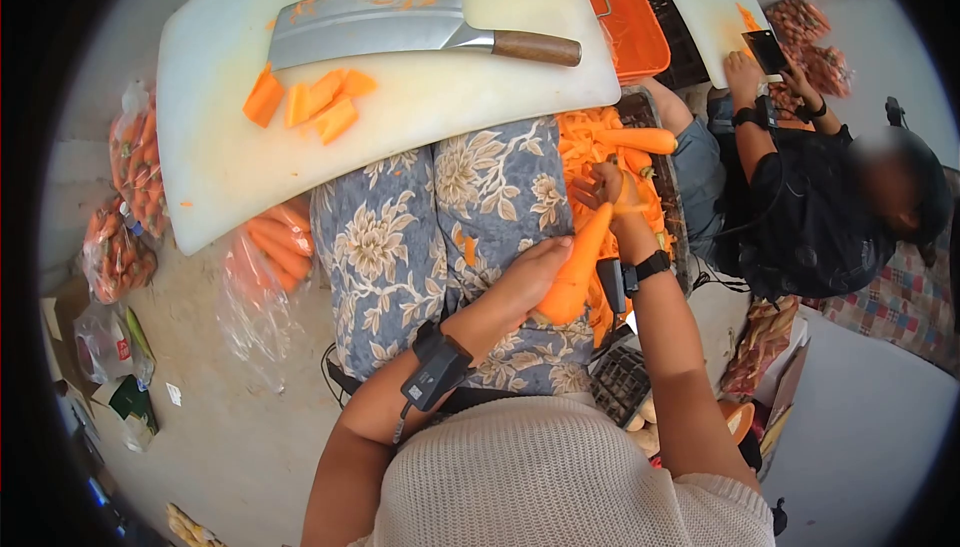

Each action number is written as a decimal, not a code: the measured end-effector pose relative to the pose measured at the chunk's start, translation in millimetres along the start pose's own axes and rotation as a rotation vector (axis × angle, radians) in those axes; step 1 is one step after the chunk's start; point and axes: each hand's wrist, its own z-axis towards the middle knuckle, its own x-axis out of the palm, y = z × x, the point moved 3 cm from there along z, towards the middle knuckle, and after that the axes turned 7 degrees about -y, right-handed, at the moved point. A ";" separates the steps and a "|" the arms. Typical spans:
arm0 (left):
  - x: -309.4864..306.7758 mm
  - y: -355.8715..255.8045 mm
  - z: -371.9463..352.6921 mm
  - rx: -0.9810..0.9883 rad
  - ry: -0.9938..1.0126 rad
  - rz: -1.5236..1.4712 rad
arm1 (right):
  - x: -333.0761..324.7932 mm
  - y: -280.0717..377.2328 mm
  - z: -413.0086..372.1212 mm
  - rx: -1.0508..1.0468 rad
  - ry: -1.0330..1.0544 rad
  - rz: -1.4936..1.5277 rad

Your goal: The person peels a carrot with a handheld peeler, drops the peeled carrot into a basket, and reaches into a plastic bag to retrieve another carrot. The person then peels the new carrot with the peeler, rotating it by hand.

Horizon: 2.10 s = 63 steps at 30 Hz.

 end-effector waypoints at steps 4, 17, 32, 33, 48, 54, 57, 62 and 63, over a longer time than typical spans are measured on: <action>-7.3 -8.2 -9.0 -0.125 0.114 -0.087 | -54.7 -42.8 38.5 -0.360 -0.032 -0.419; -4.4 -3.7 -5.0 -0.077 0.219 -0.429 | -5.7 16.6 -167.9 -0.643 -0.067 -0.008; -0.6 1.0 -0.1 0.040 -0.022 -0.186 | 29.5 19.6 -170.0 -0.982 0.012 -0.495; 0.9 -1.4 -2.0 0.039 -0.030 -0.193 | 29.9 20.2 -171.1 -0.980 0.011 -0.496; 4.8 -6.3 -2.3 0.052 -0.050 -0.239 | 38.4 31.7 -173.0 -0.837 0.073 -0.506; 0.8 -1.1 2.5 0.078 -0.065 -0.247 | 35.6 28.5 -177.3 -1.104 -0.032 -0.592; 2.2 -2.1 1.1 0.070 -0.059 -0.243 | 33.4 29.2 -174.4 -0.810 0.036 -0.560; 0.1 5.5 2.6 0.060 -0.085 -0.157 | 24.7 25.2 -135.2 -0.746 -0.022 -0.582; 0.9 8.3 2.2 0.104 -0.088 -0.140 | 24.8 25.3 -128.7 -0.748 -0.018 -0.580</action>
